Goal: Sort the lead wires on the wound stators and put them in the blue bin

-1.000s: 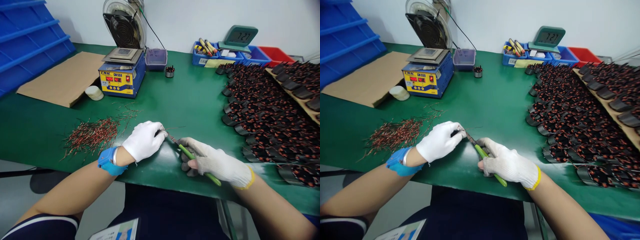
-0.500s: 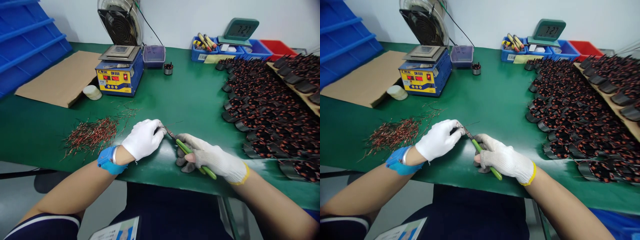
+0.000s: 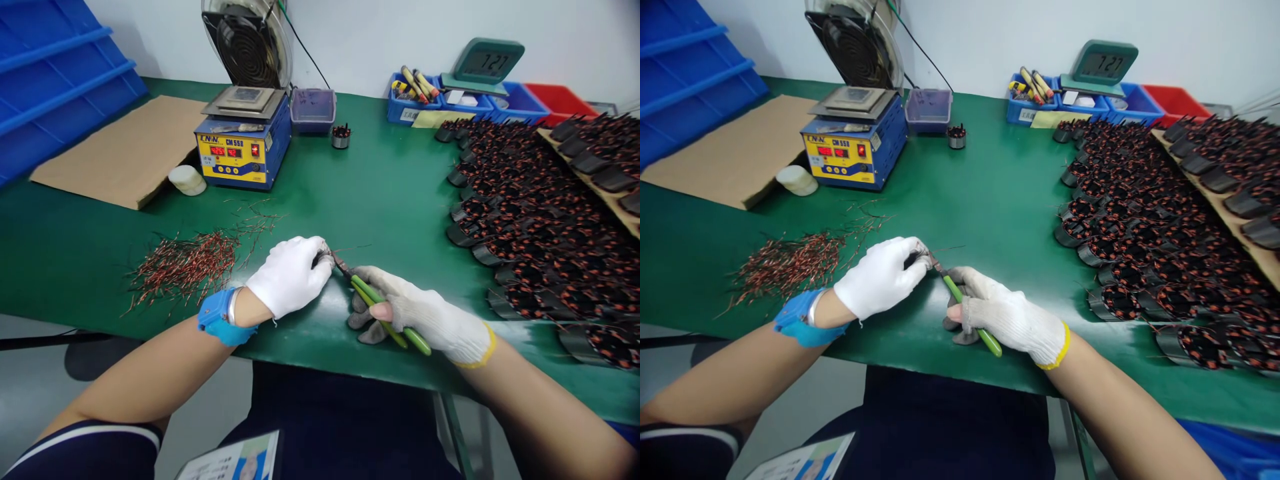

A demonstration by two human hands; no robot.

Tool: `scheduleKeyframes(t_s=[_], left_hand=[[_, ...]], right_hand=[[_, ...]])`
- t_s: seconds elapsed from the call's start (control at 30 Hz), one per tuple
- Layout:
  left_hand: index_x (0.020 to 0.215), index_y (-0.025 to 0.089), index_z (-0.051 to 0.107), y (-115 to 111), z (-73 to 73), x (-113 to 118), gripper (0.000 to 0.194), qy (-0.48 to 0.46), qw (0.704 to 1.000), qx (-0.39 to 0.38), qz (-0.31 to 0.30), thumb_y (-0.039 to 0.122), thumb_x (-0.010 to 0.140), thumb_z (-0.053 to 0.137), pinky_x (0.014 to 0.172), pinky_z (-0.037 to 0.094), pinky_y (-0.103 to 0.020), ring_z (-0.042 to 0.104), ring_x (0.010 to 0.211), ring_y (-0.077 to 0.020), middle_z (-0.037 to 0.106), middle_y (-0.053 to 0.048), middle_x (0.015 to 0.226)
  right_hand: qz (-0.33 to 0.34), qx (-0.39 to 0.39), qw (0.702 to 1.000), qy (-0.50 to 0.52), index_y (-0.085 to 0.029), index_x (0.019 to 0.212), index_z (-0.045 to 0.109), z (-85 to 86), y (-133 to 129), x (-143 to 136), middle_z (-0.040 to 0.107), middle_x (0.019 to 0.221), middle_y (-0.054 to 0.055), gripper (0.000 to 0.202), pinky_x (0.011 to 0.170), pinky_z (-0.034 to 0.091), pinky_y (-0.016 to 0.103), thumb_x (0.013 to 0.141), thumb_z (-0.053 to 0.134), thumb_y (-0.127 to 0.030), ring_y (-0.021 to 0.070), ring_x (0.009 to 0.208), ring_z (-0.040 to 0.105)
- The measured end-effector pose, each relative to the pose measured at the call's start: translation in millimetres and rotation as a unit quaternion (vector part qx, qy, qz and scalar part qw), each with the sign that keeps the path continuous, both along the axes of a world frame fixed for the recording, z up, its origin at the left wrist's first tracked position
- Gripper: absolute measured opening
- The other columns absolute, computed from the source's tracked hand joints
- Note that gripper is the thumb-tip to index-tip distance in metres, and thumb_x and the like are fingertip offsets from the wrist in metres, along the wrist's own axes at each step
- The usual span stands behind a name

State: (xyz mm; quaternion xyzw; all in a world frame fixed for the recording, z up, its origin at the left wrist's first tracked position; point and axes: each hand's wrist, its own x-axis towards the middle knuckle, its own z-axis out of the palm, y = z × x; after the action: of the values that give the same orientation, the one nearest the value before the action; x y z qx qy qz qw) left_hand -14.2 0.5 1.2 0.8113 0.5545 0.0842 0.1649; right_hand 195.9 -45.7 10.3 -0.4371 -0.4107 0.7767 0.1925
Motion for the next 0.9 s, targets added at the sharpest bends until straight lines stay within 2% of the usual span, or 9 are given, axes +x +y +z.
scheduleKeyframes(t_s=[0.17,0.43,0.5,0.57,0.67,0.73,0.83,0.9], left_hand=[[0.092,0.021,0.063,-1.1,-1.0,0.0,0.027,-0.002,1.000,0.002,-0.010,0.036,0.090,0.041,0.073,0.046,-0.035,0.063,0.083,-0.0232,0.066,-0.005,0.086],[0.092,0.022,0.062,0.0,-3.7,0.1,0.027,0.005,1.000,0.004,-0.014,0.037,0.090,0.040,0.071,0.046,-0.035,0.063,0.083,-0.0231,0.066,-0.005,0.085],[0.093,0.022,0.063,0.3,0.1,-0.6,0.027,0.010,1.000,0.000,-0.016,0.037,0.090,0.040,0.071,0.046,-0.035,0.063,0.082,-0.0226,0.066,-0.004,0.085],[0.096,0.024,0.063,-0.1,6.9,-3.6,0.029,0.024,1.000,-0.006,-0.018,0.045,0.086,0.046,0.071,0.047,-0.034,0.063,0.083,-0.0228,0.066,-0.004,0.087],[0.105,0.026,0.064,-2.0,18.5,-14.0,0.057,0.078,0.996,0.010,-0.029,0.067,0.065,0.063,0.071,0.049,-0.035,0.064,0.088,-0.0265,0.067,-0.005,0.098],[0.109,0.027,0.063,-2.7,23.5,-23.4,0.072,0.125,0.991,0.019,-0.039,0.074,0.054,0.067,0.067,0.049,-0.035,0.065,0.086,-0.0288,0.068,-0.006,0.101],[0.107,0.029,0.063,-1.0,25.9,-35.7,0.061,0.160,0.986,-0.012,-0.047,0.069,0.061,0.066,0.061,0.047,-0.033,0.068,0.076,-0.0272,0.071,-0.004,0.095],[0.102,0.030,0.065,1.1,27.5,-39.4,0.051,0.136,0.989,-0.038,-0.052,0.063,0.063,0.068,0.060,0.047,-0.031,0.068,0.073,-0.0249,0.072,-0.001,0.088]], right_hand=[[-0.031,-0.024,0.999,-0.026,-0.025,0.132,0.042,0.9,-0.4,-5.7,0.050,0.091,0.001,0.064,0.069,0.059,0.033,0.072,0.065,-0.023,0.0168,0.085,0.064],[0.004,0.005,0.999,-0.049,-0.025,0.132,0.041,1.5,1.1,-3.0,0.053,0.089,0.001,0.058,0.068,0.060,0.031,0.077,0.062,-0.023,0.0173,0.087,0.065],[0.036,0.023,0.996,-0.082,-0.024,0.129,0.044,4.4,2.2,-1.3,0.057,0.086,0.001,0.052,0.065,0.059,0.028,0.080,0.059,-0.025,0.0158,0.079,0.066],[0.072,0.044,0.989,-0.125,-0.024,0.122,0.049,6.8,3.8,0.4,0.061,0.083,0.001,0.042,0.058,0.057,0.025,0.081,0.057,-0.027,0.0132,0.068,0.065],[0.085,0.064,0.981,-0.163,-0.024,0.112,0.056,7.2,6.3,2.0,0.064,0.080,0.001,0.033,0.052,0.053,0.022,0.079,0.058,-0.030,0.0123,0.062,0.064],[0.076,0.070,0.981,-0.164,-0.024,0.109,0.058,5.2,6.8,2.0,0.065,0.078,0.001,0.033,0.052,0.053,0.021,0.077,0.060,-0.029,0.0131,0.063,0.065],[0.068,0.062,0.986,-0.140,-0.025,0.113,0.056,1.6,4.9,1.5,0.065,0.077,0.001,0.041,0.053,0.052,0.021,0.073,0.062,-0.027,0.0134,0.065,0.065],[0.058,0.051,0.991,-0.108,-0.025,0.119,0.053,0.5,3.4,1.6,0.064,0.078,0.000,0.050,0.055,0.053,0.022,0.070,0.063,-0.025,0.0131,0.066,0.065]])
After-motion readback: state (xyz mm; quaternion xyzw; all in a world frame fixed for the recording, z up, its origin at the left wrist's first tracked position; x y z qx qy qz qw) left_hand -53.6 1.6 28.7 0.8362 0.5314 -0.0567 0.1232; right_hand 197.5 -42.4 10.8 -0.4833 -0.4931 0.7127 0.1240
